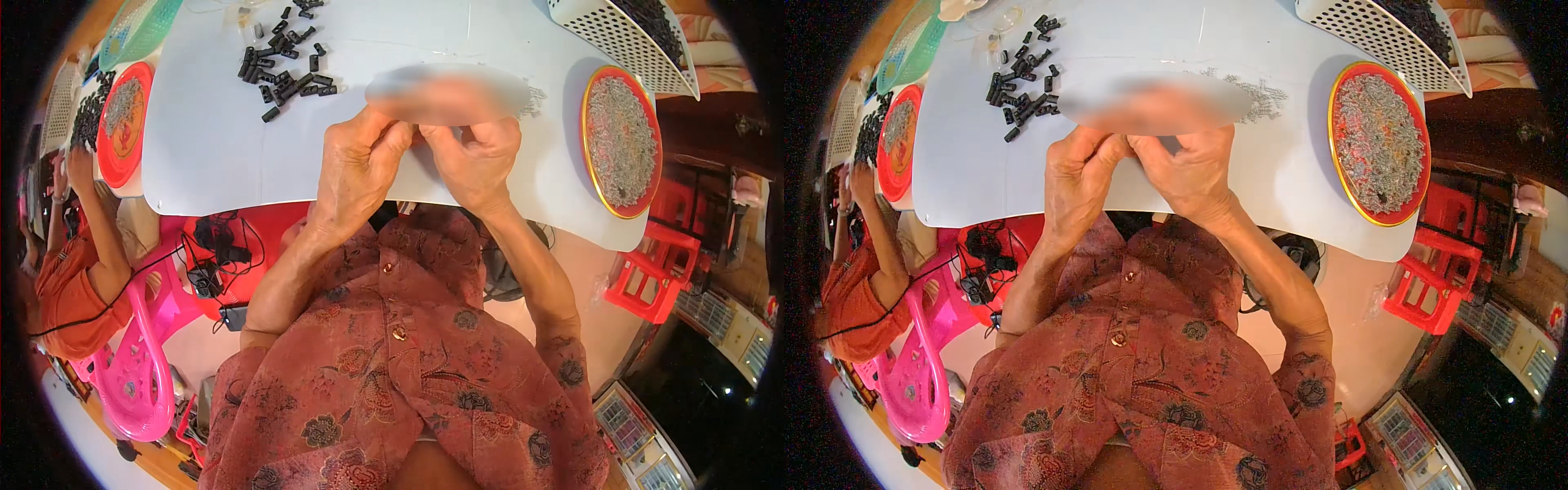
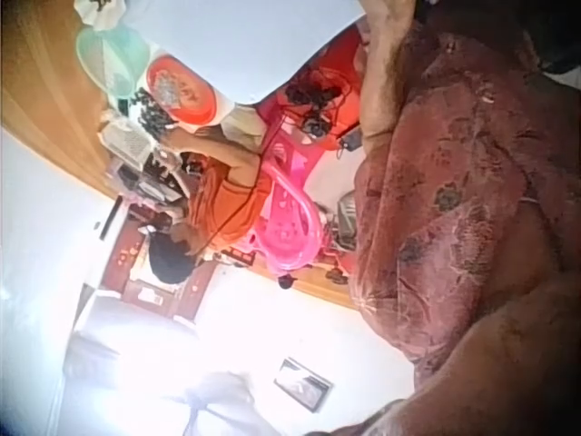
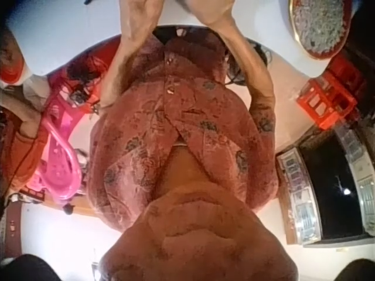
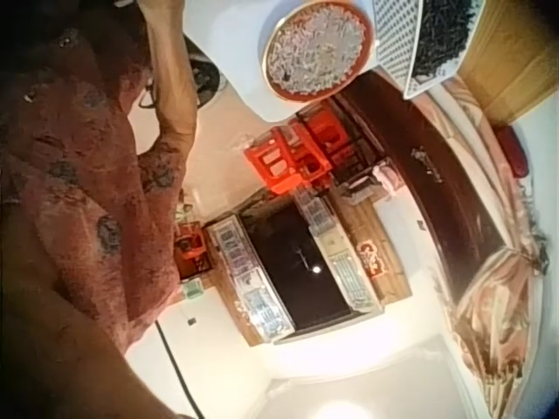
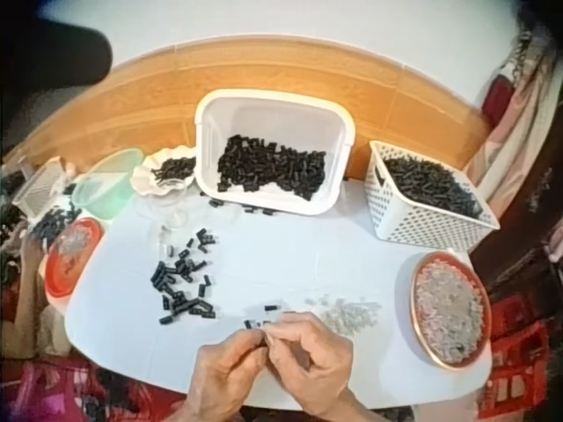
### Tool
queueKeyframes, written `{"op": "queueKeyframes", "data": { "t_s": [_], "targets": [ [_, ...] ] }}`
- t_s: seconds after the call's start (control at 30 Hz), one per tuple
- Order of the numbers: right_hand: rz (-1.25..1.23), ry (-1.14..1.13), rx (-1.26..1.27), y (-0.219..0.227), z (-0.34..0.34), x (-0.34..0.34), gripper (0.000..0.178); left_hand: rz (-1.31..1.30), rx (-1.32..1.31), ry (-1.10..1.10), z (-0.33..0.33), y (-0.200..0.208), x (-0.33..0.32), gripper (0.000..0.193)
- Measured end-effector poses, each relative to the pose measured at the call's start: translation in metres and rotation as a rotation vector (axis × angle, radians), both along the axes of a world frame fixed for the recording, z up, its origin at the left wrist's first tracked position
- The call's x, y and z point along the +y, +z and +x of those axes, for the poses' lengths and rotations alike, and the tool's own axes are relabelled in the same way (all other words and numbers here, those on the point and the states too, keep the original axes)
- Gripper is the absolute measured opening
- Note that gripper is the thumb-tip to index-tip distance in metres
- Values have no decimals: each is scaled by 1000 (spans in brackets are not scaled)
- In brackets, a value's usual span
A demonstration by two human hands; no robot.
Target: The person assembles small black plastic components by hand at a white table.
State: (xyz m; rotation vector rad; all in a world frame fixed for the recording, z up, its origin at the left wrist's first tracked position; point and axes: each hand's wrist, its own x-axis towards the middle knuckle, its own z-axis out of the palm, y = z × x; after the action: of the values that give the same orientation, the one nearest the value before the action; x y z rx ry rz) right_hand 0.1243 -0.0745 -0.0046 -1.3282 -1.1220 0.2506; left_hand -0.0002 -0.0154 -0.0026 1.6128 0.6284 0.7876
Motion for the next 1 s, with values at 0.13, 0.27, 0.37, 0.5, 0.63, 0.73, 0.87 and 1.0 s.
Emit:
{"op": "queueKeyframes", "data": {
  "t_s": [0.13, 0.27, 0.37, 0.5, 0.63, 0.73, 0.87, 1.0],
  "targets": [
    [-27, 14, -177, 6, 2, -1, 13, 48, 64, -15, -4, -3, 2, 12],
    [-183, 153, 52, 11, 13, -7, 16, -2, -11, -36, 0, 2, 1, 12],
    [-205, 114, -198, 24, 15, -12, 26, -84, 25, -10, -1, 5, 1, 12],
    [-181, 96, -365, 26, 16, -14, 39, -180, -29, -18, 1, 0, 3, 11],
    [-169, 104, -436, 21, 15, -10, 41, -188, 23, -65, 0, 4, 9, 10],
    [-107, 85, -427, 7, 13, -6, 40, -240, -13, -78, 0, 5, 10, 11],
    [-123, 100, -289, 6, 11, -8, 39, -334, -35, -161, -5, 8, 11, 16],
    [-131, 160, -224, 9, 15, -9, 40, -612, -158, -252, -3, 5, 11, 23]
  ]
}}
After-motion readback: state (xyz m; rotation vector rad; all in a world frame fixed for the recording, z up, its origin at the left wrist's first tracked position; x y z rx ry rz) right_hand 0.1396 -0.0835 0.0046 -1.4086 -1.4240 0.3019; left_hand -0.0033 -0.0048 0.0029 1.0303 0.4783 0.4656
